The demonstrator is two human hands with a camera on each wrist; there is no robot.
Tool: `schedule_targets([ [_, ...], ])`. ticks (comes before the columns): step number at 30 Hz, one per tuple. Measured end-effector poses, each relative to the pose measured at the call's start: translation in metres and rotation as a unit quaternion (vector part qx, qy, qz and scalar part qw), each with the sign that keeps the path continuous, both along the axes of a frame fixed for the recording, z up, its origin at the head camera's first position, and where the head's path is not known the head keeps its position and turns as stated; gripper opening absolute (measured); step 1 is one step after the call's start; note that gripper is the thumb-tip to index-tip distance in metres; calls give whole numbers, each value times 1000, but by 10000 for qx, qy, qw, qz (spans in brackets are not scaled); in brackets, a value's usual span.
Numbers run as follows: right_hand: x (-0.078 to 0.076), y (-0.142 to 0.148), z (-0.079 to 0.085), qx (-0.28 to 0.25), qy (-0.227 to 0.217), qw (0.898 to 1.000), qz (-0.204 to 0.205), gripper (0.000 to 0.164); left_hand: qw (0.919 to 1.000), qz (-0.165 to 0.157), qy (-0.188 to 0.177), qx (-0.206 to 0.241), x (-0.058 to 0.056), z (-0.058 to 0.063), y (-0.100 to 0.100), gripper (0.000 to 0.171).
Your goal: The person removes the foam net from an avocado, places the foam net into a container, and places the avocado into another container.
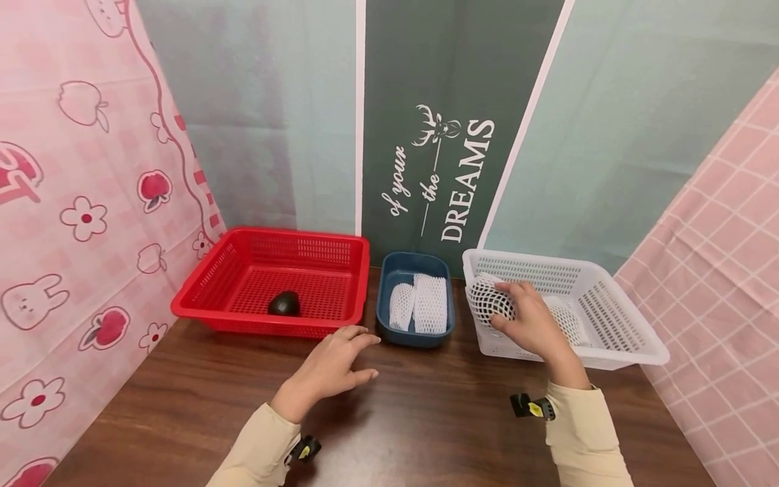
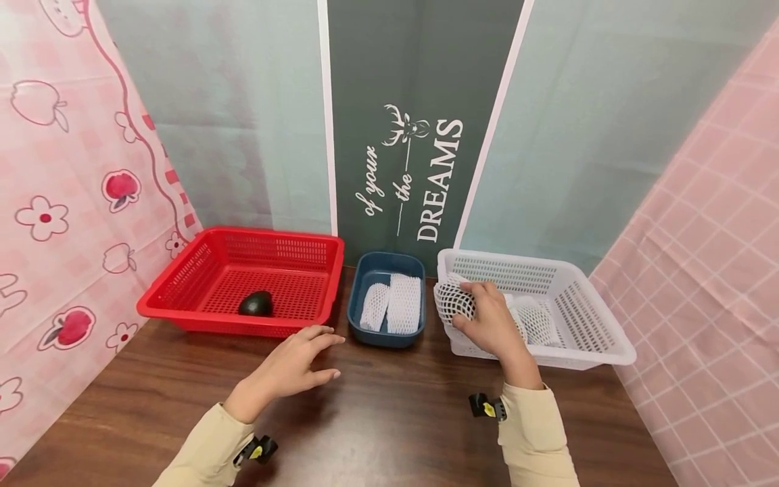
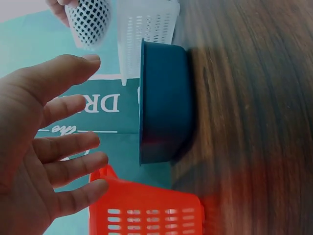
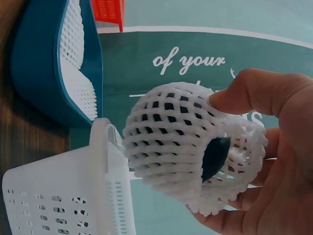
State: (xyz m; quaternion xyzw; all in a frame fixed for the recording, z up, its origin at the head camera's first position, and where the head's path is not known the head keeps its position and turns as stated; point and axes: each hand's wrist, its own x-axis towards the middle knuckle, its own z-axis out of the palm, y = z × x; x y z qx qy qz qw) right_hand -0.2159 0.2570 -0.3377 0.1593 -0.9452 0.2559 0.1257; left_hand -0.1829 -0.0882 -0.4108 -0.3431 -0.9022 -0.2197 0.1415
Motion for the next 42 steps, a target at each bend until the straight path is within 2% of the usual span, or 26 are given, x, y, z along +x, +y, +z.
schedule_targets([
  [4, 3, -2, -7, -214, 191, 9996, 16, 55, 10000, 28, 53, 49, 1, -3, -4, 46],
  [11, 1, -7, -22, -546, 750, 9939, 601, 56, 9995, 56, 282, 113, 2, -9, -10, 43],
  [21, -1, -18, -40, -573, 1409, 9815, 1161, 60, 9997, 249, -31, 23, 4, -12, -16, 43],
  [27, 1, -26, -46, -574, 1456, 9773, 1426, 59, 9998, 207, -11, 51, 3, -14, -19, 42],
  [33, 1, -36, -54, -668, 1667, 9664, 1837, 58, 9997, 208, -69, 78, 3, -20, -24, 41],
  [42, 4, -48, -59, -754, 1567, 9610, 2149, 56, 9995, 282, -14, 120, 2, -27, -30, 40],
])
